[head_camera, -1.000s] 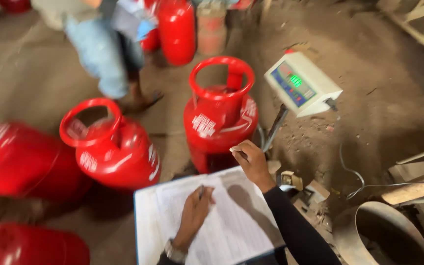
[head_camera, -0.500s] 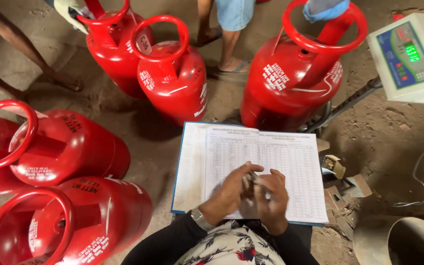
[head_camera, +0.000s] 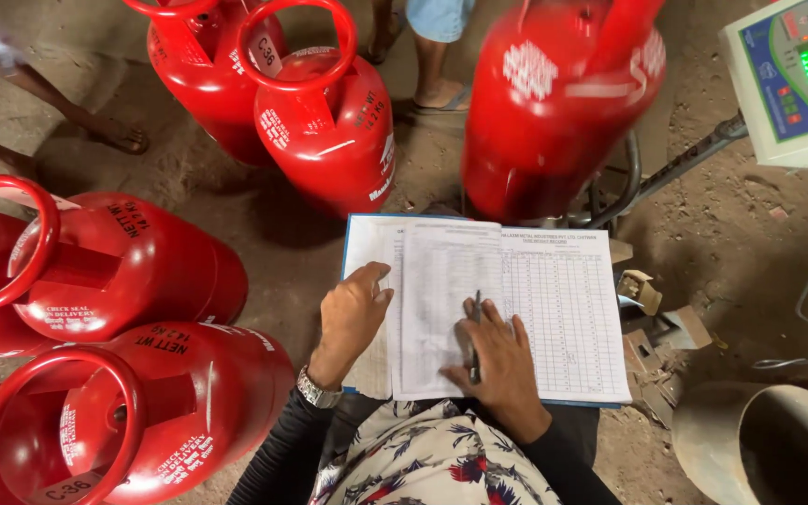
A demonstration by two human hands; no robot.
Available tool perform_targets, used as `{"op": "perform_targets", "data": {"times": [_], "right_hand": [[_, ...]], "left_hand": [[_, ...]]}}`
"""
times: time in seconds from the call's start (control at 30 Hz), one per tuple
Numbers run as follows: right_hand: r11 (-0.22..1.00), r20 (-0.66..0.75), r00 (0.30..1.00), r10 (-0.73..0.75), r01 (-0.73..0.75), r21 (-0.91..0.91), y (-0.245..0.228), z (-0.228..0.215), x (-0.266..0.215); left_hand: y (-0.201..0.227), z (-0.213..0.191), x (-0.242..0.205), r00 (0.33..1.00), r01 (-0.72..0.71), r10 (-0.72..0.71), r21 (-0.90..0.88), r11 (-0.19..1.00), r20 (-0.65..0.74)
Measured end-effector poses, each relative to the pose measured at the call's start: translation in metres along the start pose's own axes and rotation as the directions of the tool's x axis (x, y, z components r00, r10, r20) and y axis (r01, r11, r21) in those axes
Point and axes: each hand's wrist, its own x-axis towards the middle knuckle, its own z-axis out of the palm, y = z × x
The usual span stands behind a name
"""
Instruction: Logging weights of gas cylinders from a digital scale into a ledger.
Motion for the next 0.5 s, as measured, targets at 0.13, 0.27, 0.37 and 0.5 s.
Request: {"op": "perform_targets", "data": {"times": [0.13,0.27,0.37,0.5], "right_hand": [[0.995,-0.156,0.983,0.094,-0.09,0.034,0.025,0.007,-0.017],[0.855,-0.281,0.823,0.495,-0.402,0.328,0.061,-0.008,-0.045],[0.648,-0.309,0.605,0.734,-0.488,0.584,0.066,-0.047,-0.064],[0.824,-0.751,0.446,0.487,0.053,0.565,0.068,-0.083,-0.078]], "left_hand": [[-0.002,0.002,0.0,0.999,-0.035,0.035,-0.012,0.999,0.013],[0.0,0.0,0.003,0.999,-0.039,0.038,0.028,0.999,0.033],[0.014,-0.004,0.009,0.997,-0.056,0.053,0.046,0.997,0.063],[0.041,-0.006,0.019,0.984,-0.102,0.099,0.01,0.995,0.15]]}}
